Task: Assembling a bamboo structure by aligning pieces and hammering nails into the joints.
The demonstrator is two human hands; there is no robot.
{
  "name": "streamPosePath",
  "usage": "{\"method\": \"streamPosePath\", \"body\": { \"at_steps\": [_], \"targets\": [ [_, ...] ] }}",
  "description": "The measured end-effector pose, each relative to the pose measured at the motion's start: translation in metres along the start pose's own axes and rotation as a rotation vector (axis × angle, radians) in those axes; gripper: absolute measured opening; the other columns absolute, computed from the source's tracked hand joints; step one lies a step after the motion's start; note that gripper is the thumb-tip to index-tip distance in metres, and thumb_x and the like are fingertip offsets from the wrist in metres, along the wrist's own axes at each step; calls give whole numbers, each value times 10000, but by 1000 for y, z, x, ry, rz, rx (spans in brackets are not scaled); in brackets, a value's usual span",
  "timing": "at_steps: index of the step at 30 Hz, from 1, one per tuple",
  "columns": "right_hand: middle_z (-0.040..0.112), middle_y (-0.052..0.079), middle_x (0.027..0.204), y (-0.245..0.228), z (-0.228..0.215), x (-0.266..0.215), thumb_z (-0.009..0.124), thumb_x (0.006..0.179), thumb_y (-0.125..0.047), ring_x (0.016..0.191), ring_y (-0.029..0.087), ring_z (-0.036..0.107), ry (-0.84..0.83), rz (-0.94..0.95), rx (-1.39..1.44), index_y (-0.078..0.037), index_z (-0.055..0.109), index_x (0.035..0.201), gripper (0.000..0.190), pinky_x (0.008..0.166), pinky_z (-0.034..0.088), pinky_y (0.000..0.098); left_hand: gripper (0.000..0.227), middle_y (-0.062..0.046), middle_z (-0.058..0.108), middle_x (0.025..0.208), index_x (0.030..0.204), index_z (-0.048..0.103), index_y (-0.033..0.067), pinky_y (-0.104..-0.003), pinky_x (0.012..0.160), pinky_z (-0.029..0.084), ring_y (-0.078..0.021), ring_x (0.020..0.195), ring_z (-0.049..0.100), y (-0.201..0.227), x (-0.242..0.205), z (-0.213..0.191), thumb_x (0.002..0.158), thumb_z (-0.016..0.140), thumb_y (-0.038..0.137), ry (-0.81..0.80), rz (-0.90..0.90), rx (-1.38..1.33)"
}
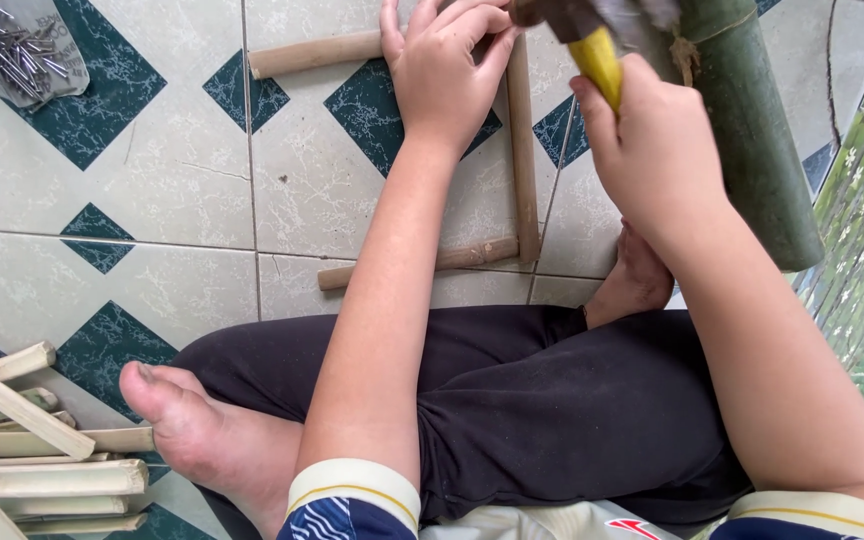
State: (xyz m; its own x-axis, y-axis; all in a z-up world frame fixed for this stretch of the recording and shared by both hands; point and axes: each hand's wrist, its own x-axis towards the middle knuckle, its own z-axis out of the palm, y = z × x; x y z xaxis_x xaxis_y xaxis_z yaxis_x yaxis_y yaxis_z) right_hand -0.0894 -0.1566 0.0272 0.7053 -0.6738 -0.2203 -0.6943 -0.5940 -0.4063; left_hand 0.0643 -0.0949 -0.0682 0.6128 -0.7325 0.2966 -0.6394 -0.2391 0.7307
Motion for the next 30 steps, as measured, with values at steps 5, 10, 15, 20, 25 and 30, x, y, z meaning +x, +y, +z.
{"method": "streamPosePath", "body": {
  "at_steps": [5,10,15,20,25,30],
  "targets": [
    [420,93,551,0,-8,-1,470,1054,-238,470,280,400,28,-8,18,-21,385,801,344,458,284,387,105,145,651,931,707,652,248,-465,1009,100,-161,1056,472,-1,1,1,796,606,279,6,23,9],
    [451,126,558,0,2,1,476,1037,-243,474,321,430,-10,8,1,-5,401,799,345,449,297,410,51,140,654,904,729,627,239,-509,990,115,-170,1031,481,-1,0,-1,776,609,230,-17,17,20],
    [454,109,579,-1,-1,-5,493,1032,-233,486,296,433,23,-18,17,-14,412,815,320,456,300,394,88,144,659,880,708,609,228,-489,1003,86,-197,1076,474,-1,0,-1,790,609,262,-23,8,27],
    [441,103,553,-1,6,0,459,1028,-286,465,297,409,-95,56,-24,-21,385,798,358,431,283,400,34,133,652,927,777,628,215,-518,989,106,-157,1061,475,-2,1,-3,782,614,184,-23,74,7],
    [412,80,548,-4,-5,0,467,1051,-250,468,259,391,0,-4,49,-24,382,794,353,448,281,376,72,127,648,909,742,613,213,-530,976,117,-178,989,516,-1,1,-6,808,588,227,-26,43,-11],
    [427,82,541,2,-9,4,456,1047,-249,476,264,406,4,64,73,-29,385,782,352,461,285,384,59,102,639,932,792,629,193,-515,999,77,-171,1028,502,0,2,-6,820,587,163,-42,119,-37]
  ]
}}
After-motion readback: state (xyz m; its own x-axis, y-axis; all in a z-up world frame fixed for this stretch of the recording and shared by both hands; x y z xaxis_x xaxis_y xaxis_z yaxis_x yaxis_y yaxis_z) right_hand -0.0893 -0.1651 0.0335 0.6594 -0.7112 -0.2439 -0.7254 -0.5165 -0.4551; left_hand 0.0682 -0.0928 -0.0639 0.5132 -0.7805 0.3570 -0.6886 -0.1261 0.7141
